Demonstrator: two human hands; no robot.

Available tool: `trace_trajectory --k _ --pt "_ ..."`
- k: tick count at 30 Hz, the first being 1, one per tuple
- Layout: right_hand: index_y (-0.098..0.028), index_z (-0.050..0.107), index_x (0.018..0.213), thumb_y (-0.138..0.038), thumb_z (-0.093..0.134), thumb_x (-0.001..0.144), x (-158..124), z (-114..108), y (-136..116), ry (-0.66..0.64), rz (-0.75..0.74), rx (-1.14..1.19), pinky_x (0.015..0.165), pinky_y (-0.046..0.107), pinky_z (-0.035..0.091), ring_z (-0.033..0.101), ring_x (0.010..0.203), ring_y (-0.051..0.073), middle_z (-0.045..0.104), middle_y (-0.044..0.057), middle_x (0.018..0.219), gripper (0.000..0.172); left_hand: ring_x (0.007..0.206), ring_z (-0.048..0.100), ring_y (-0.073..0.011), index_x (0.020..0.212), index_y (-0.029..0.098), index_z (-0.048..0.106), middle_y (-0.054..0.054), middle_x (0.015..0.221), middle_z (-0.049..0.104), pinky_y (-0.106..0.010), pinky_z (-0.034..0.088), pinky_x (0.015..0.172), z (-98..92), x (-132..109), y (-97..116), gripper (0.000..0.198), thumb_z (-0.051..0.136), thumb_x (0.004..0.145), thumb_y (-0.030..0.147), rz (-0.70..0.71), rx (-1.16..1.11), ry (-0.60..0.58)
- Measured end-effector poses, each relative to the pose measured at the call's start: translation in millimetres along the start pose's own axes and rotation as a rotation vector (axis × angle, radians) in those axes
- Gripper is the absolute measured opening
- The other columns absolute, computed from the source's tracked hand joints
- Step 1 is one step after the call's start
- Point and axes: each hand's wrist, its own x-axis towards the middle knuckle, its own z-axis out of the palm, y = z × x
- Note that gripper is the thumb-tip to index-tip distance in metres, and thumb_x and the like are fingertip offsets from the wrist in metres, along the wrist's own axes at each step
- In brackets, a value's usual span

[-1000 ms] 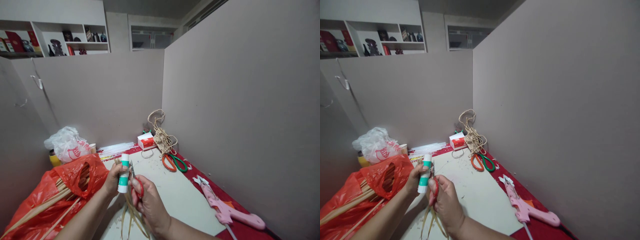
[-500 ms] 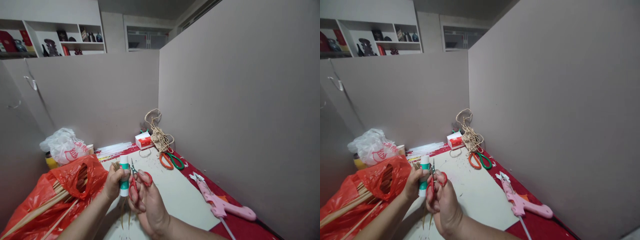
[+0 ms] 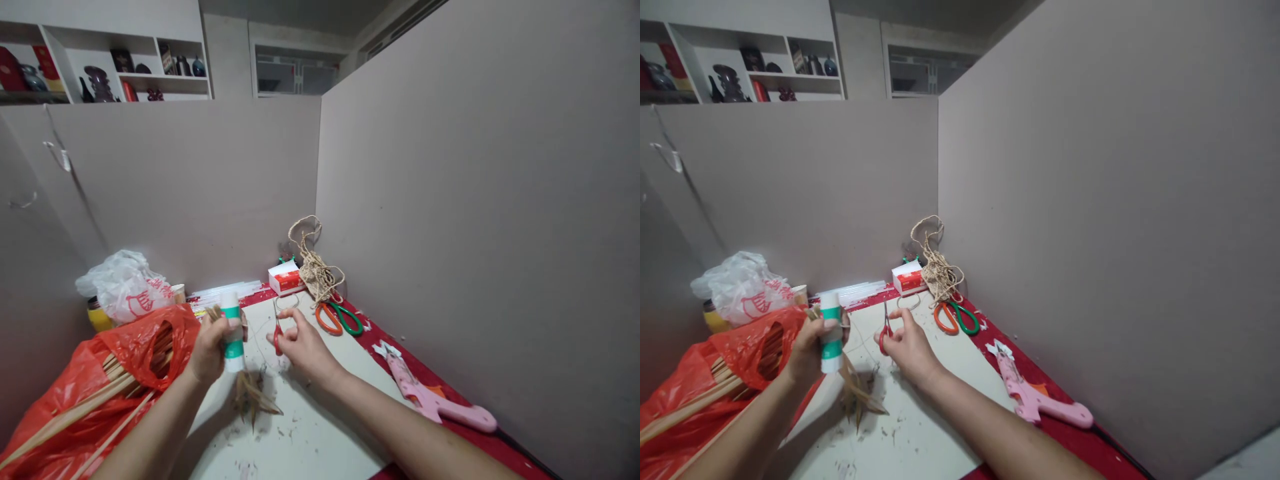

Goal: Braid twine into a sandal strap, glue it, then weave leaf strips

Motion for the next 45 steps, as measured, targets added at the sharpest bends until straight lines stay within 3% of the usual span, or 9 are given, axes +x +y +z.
trace_trajectory --k 3,9,14,19,25,28,33,38,45 --pt "-0.020 0.055 0.099 -0.017 0.062 0.067 9 -6 22 -0.073 -0.039 -0.519 0.057 0.024 0.033 0.053 0.063 0.016 0.060 0.000 0.068 0.033 0.046 0.050 -0.0087 0.064 0.013 0.060 -0.001 0.056 0.058 -0.019 0.041 0.043 -8.7 8 21 0.017 0.066 0.056 0.027 -0.025 -0.074 0.073" --pt "-0.017 0.067 0.068 -0.004 0.063 0.050 16 0 10 -0.287 -0.087 -0.669 0.058 0.028 0.032 0.059 0.073 0.022 0.065 0.009 0.089 0.022 0.049 0.055 -0.0084 0.071 0.014 0.057 0.001 0.063 0.060 -0.016 0.044 0.042 -30.0 12 61 0.016 0.065 0.063 0.026 0.068 -0.152 0.183" --pt "-0.019 0.070 0.062 0.000 0.066 0.046 20 13 1 -0.440 -0.069 -0.628 0.052 0.026 0.033 0.058 0.057 0.018 0.063 0.002 0.061 0.025 0.047 0.055 -0.0080 0.073 0.015 0.055 0.002 0.062 0.060 -0.016 0.043 0.041 -33.8 13 71 0.022 0.069 0.065 0.030 0.126 -0.124 0.292" --pt "-0.023 0.073 0.081 -0.007 0.078 0.037 30 0 1 -0.603 0.044 -0.461 0.038 0.021 0.035 0.049 0.032 0.011 0.056 -0.010 0.042 0.047 0.048 0.053 -0.0074 0.075 0.015 0.055 0.004 0.058 0.058 -0.016 0.044 0.047 -31.4 21 52 0.030 0.077 0.063 0.032 0.109 -0.044 0.315" --pt "-0.018 0.060 0.107 -0.047 0.060 0.080 20 -8 -44 -0.333 -0.041 -0.156 0.041 0.020 0.043 0.062 0.049 0.012 0.065 0.002 0.068 0.040 0.043 0.043 -0.0058 0.070 0.016 0.052 0.007 0.053 0.048 -0.017 0.035 0.043 -21.8 22 11 0.037 0.079 0.061 0.041 0.033 0.099 0.252" --pt "-0.023 0.046 0.128 -0.044 0.073 0.070 4 14 -51 -0.280 -0.033 0.164 0.041 0.020 0.043 0.063 0.053 0.015 0.065 -0.001 0.069 0.067 0.041 0.039 -0.0062 0.065 0.016 0.052 0.008 0.049 0.044 -0.019 0.030 0.041 -14.3 18 -11 0.040 0.077 0.061 0.047 -0.020 0.270 0.256" --pt "-0.019 0.040 0.134 -0.030 0.071 0.073 -14 31 -24 -0.217 0.031 0.403 0.044 0.020 0.046 0.063 0.054 0.014 0.061 -0.005 0.061 0.069 0.042 0.041 -0.0086 0.062 0.017 0.051 0.006 0.047 0.045 -0.020 0.031 0.043 -7.1 14 -35 0.043 0.067 0.068 0.056 -0.036 0.463 0.121" --pt "-0.016 0.048 0.129 -0.036 0.070 0.077 -28 -16 -8 -0.237 0.158 0.617 0.051 0.020 0.050 0.070 0.070 0.016 0.072 0.010 0.087 0.060 0.033 0.025 -0.0043 0.070 0.014 0.056 0.001 0.048 0.055 -0.019 0.016 0.035 -9.5 16 -40 0.047 0.053 0.077 0.060 -0.158 0.437 -0.019" --pt "-0.014 0.063 0.111 -0.033 0.056 0.085 -11 -118 13 0.151 0.186 -0.163 0.059 0.027 0.052 0.069 0.075 0.019 0.073 0.013 0.093 0.033 0.034 0.029 -0.0025 0.069 0.015 0.052 -0.006 0.064 0.069 -0.018 0.017 0.036 -17.8 21 -41 0.028 0.065 0.070 0.039 -0.171 0.432 0.022"
